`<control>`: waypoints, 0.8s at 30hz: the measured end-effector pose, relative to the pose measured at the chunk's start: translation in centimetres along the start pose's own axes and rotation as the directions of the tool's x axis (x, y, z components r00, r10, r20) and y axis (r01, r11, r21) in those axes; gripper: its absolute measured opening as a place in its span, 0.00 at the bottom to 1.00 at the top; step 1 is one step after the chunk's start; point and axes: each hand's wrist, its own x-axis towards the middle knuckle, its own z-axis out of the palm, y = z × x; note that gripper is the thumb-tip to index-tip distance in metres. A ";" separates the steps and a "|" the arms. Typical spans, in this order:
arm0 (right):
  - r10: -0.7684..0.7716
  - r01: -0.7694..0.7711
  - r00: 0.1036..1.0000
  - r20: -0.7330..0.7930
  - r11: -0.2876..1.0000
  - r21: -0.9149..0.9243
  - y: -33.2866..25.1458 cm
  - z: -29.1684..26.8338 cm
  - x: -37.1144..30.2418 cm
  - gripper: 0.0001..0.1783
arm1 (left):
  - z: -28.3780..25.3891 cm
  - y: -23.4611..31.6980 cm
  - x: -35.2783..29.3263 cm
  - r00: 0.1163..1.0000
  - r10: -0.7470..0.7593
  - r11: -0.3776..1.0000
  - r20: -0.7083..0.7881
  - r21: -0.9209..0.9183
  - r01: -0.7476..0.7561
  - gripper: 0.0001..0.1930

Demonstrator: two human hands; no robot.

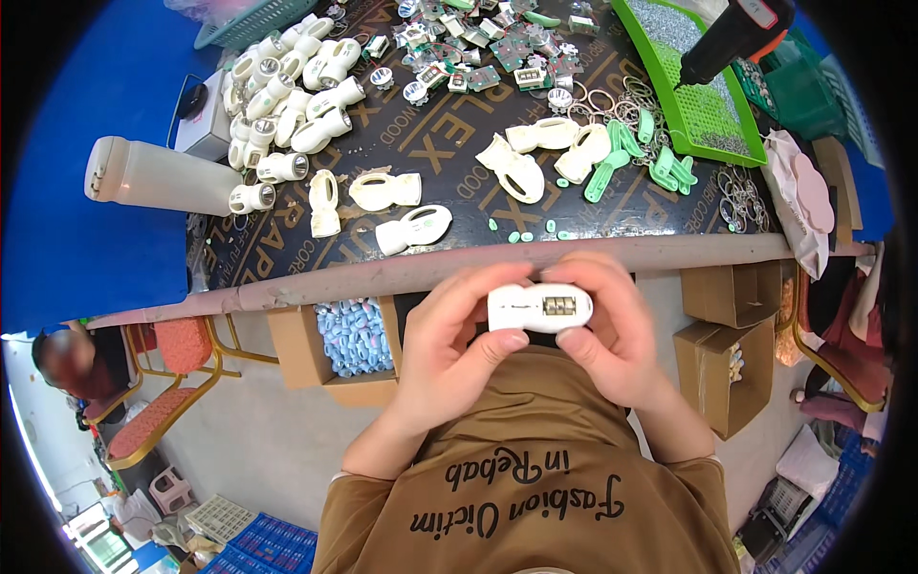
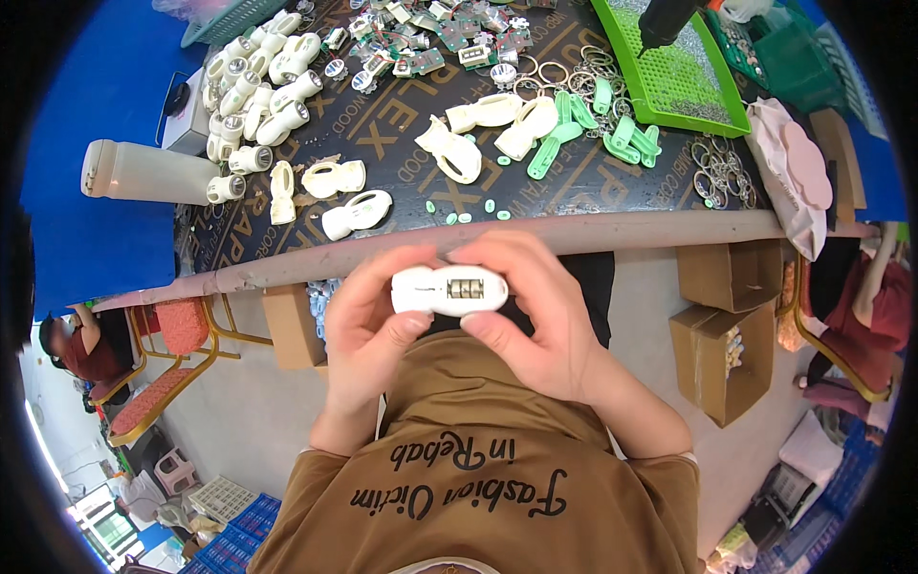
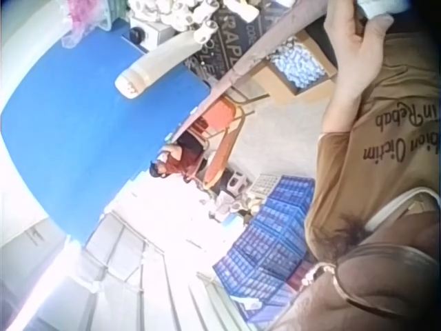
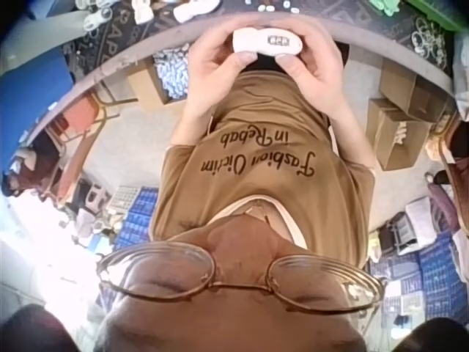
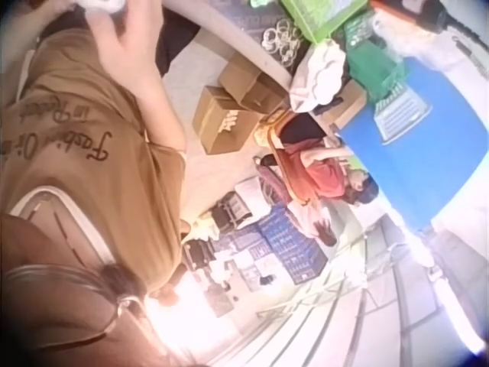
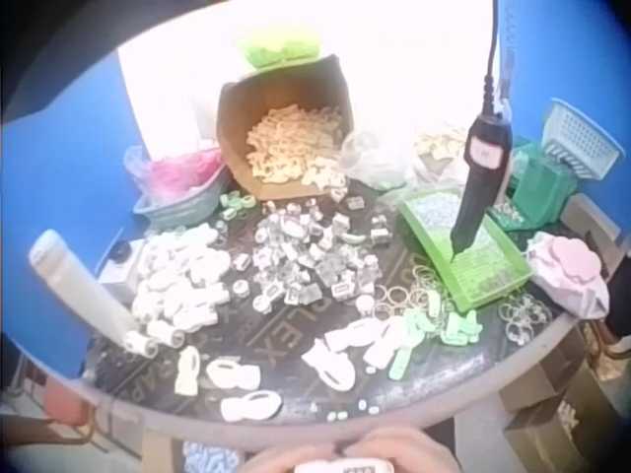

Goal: Assembling small electrical components into plastic housings at a workbench.

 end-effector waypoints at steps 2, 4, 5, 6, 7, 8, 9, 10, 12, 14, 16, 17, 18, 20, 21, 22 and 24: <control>-0.024 0.052 0.995 0.092 0.948 -0.313 -0.4 -0.2 0.1 0.19 | -0.2 0.1 -0.1 0.976 0.207 0.911 0.074 0.350 -0.219 0.18; -0.050 0.083 0.994 0.099 0.928 -0.364 -0.8 0.0 0.2 0.19 | 0.1 0.3 0.1 0.957 0.281 0.854 0.071 0.438 -0.283 0.16; -0.074 0.114 0.991 0.110 0.903 -0.414 -1.0 0.1 0.3 0.18 | 0.1 0.2 0.1 0.946 0.315 0.829 0.074 0.464 -0.313 0.15; -0.075 0.115 0.991 0.112 0.903 -0.413 -0.9 0.1 0.3 0.18 | 0.1 0.2 0.1 0.934 0.349 0.802 0.078 0.490 -0.341 0.15; -0.108 0.146 0.988 0.111 0.892 -0.428 -0.7 0.2 0.4 0.18 | 0.2 0.0 0.1 0.933 0.351 0.801 0.075 0.492 -0.341 0.15; -0.141 0.175 0.984 0.110 0.879 -0.443 -0.6 0.3 0.4 0.18 | 0.3 -0.2 0.1 0.916 0.395 0.781 0.069 0.500 -0.374 0.14; -0.140 0.176 0.984 0.112 0.880 -0.441 -0.6 0.4 0.4 0.18 | 0.4 -0.4 0.1 0.897 0.439 0.759 0.062 0.509 -0.406 0.14; -0.126 0.157 0.987 0.100 0.889 -0.430 -0.6 0.4 0.4 0.17 | 0.4 -0.4 0.1 0.897 0.439 0.759 0.059 0.510 -0.405 0.14; -0.111 0.138 0.990 0.088 0.897 -0.420 -0.4 0.6 0.3 0.17 | 0.4 -0.5 0.3 0.860 0.504 0.690 0.078 0.563 -0.455 0.14; -0.046 0.043 0.999 -0.004 0.965 -0.258 0.8 0.8 0.0 0.17 | 0.7 -0.1 0.3 0.888 0.457 0.720 0.053 0.564 -0.405 0.16; -0.031 0.028 0.999 -0.023 0.993 -0.115 1.7 1.2 -0.4 0.19 | 0.9 0.0 0.2 0.908 0.417 0.744 0.031 0.563 -0.360 0.18; 0.257 -0.241 0.966 -0.008 0.913 0.329 1.6 1.3 -0.7 0.21 | 0.9 -0.1 0.2 0.945 0.326 0.855 -0.015 0.431 -0.288 0.21; 0.490 -0.435 0.862 0.130 0.583 0.687 1.4 1.3 -0.8 0.22 | 1.0 -0.2 0.2 0.973 0.225 0.937 -0.044 0.284 -0.204 0.24; 0.540 -0.523 0.819 0.191 0.567 0.637 1.3 0.9 -0.6 0.25 | 0.5 0.0 0.5 0.977 0.210 0.968 0.026 0.134 -0.211 0.26; 0.532 -0.562 0.796 0.288 0.474 0.678 1.6 0.8 -0.6 0.26 | 0.1 -0.2 0.5 0.974 0.220 0.961 0.055 0.160 -0.226 0.24; 0.511 -0.600 0.770 0.382 0.376 0.706 1.7 0.6 -0.6 0.27 | -0.4 -0.4 0.6 0.969 0.230 0.952 0.084 0.186 -0.242 0.23; 0.503 -0.599 0.773 0.387 0.378 0.706 1.5 1.0 -0.4 0.27 | -1.0 -0.3 0.4 0.972 0.207 0.939 0.115 0.256 -0.230 0.23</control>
